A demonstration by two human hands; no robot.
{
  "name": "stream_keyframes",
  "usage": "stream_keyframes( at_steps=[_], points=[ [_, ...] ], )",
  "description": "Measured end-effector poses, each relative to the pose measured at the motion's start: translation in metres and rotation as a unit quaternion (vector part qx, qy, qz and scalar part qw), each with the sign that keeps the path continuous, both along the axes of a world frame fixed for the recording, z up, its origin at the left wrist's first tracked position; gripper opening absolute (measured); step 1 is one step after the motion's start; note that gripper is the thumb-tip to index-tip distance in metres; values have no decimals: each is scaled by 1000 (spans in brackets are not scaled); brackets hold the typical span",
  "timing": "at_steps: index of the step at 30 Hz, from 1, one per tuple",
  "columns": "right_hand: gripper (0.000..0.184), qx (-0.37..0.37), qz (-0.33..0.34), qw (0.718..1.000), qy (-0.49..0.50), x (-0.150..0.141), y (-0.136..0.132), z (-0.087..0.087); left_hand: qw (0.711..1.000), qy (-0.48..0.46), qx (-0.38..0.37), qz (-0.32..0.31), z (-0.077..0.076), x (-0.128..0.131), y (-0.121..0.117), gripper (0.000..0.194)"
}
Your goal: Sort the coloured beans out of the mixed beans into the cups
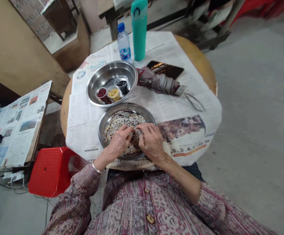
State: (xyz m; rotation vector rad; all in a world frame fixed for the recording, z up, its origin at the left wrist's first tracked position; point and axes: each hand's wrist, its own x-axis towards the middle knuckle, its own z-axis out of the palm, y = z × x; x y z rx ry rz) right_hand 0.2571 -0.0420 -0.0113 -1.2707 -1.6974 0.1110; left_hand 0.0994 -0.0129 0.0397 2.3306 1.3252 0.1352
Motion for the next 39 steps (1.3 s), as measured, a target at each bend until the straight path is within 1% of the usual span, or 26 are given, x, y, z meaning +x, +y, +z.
stream_keyframes(
  at_steps=[3, 5, 8, 9, 10, 12, 14, 15, 17, 19, 21, 26, 29, 31, 34, 35, 37, 39],
  points=[
    [34, 5, -5, 1000, -16, 0, 0, 2, 998, -40, 47, 20, -4, 4, 21, 30],
    [32, 2, -6, 1000, -20, 0, 0, 3, 994, -48, 78, 57, -5, 2, 30, 31],
    [31, -6, -5, 1000, -16, -1, 0, 2, 986, -16, 119, 113, -5, -2, 34, 27],
    [31, -10, -6, 1000, -13, -1, -1, 2, 984, 5, 126, 122, -5, -2, 33, 23],
    [32, -12, -6, 1000, -11, -1, -1, 2, 984, 27, 128, 123, -5, -1, 32, 24],
    [32, -10, -7, 1000, -9, -1, -1, 1, 986, 61, 119, 104, -5, 3, 27, 38],
    [31, -7, -7, 1000, -9, -1, -1, 1, 991, 70, 96, 65, -5, 9, 23, 46],
    [31, -8, -8, 1000, -9, -1, -1, 1, 994, 68, 78, 39, -4, 11, 21, 45],
    [31, -14, -8, 1000, -9, -1, -1, 1, 998, 61, 34, -9, -2, 13, 18, 33],
    [32, -16, -7, 1000, -6, -1, -1, 1, 997, 61, -4, -40, 1, 10, 15, 25],
    [32, -15, -2, 1000, -2, 0, -1, 0, 996, 71, -21, -46, 6, 1, 12, 24],
    [32, -8, 1, 1000, -1, 0, -1, 1, 995, 96, -12, -10, 22, -33, -4, 24],
    [33, -12, 5, 1000, 5, 0, -1, 1, 994, 100, -25, -21, 27, -48, -16, 17],
    [33, -18, 5, 1000, 9, 0, -1, 1, 994, 89, -48, -47, 25, -50, -23, 12],
    [33, -21, 5, 1000, 12, 1, -1, -1, 992, 51, -68, -95, 17, -40, -24, 19],
    [33, -20, 5, 1000, 10, 1, -1, -2, 992, 40, -60, -108, 14, -35, -21, 21],
    [33, -18, 3, 1000, -1, 1, -1, -3, 992, 32, -17, -117, 8, -25, -12, 25],
    [32, -14, -3, 1000, -13, 1, 0, -3, 994, 46, 38, -92, 4, -17, 1, 28]
  ],
)
